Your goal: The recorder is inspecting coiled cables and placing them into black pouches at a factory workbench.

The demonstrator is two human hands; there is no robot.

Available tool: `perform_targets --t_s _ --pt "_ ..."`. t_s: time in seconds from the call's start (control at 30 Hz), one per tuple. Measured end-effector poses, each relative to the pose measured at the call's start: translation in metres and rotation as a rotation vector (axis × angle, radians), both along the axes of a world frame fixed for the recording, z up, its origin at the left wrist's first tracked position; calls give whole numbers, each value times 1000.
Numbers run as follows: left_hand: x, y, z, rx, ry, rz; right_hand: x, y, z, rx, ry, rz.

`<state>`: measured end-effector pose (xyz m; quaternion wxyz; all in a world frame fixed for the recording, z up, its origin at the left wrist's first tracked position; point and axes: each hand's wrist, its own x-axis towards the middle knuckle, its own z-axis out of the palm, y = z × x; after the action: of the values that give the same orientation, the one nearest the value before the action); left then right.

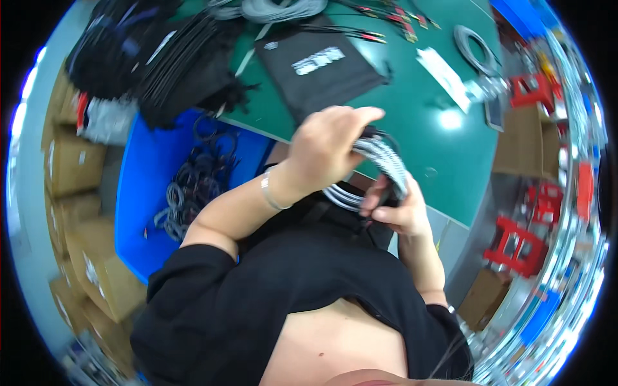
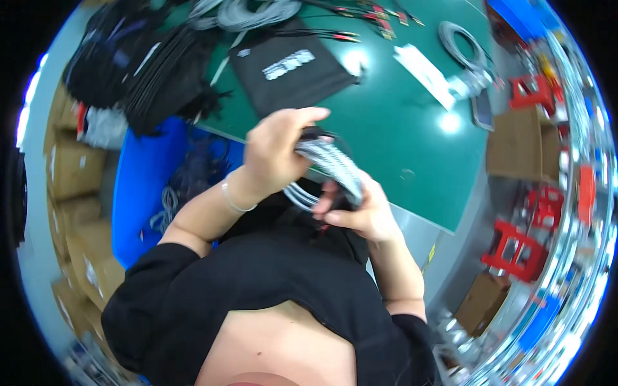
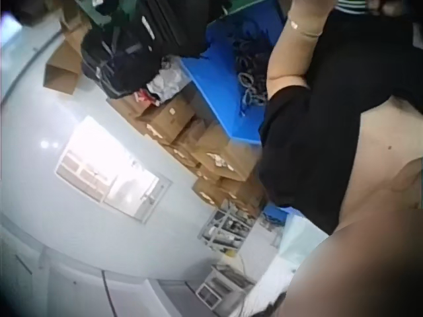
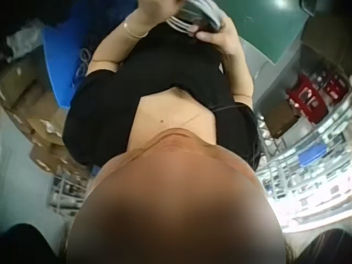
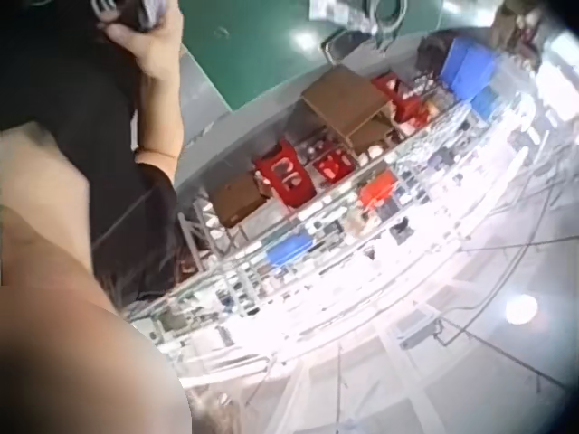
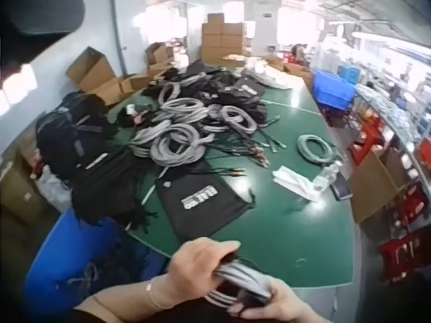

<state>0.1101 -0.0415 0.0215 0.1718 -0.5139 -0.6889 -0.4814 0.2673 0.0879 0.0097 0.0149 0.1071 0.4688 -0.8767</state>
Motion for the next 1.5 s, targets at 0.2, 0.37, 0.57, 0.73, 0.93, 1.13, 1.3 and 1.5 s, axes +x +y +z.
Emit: perform_targets --t_s 0.2,0.37,0.57,0.73,0.93,1.13,1.3,1.5 --pt "7 -32 -20 -241 -897 -269 19 23 -25 -84 47 -195" --pt "5 -41 -29 -202 -1541 -851 12 25 -18 225 -94 -83" --pt "-10 -29 -29 -243 -618 -200 1 27 -2 764 -202 40" --pt "-19 -23 -37 -428 -490 -145 -1 33 -4 675 -268 -31" --pt "-15 -22 -17 -465 -848 -151 -4 36 -7 547 -296 -122" --pt "-30 -17 -16 -396 -1520 -674 0 42 -6 467 -206 -163" --pt "-34 -13 -19 -525 -1216 -448 5 49 -9 459 -222 -183" --pt "-50 -11 -21 -454 -672 -77 19 62 -11 394 -208 -241"
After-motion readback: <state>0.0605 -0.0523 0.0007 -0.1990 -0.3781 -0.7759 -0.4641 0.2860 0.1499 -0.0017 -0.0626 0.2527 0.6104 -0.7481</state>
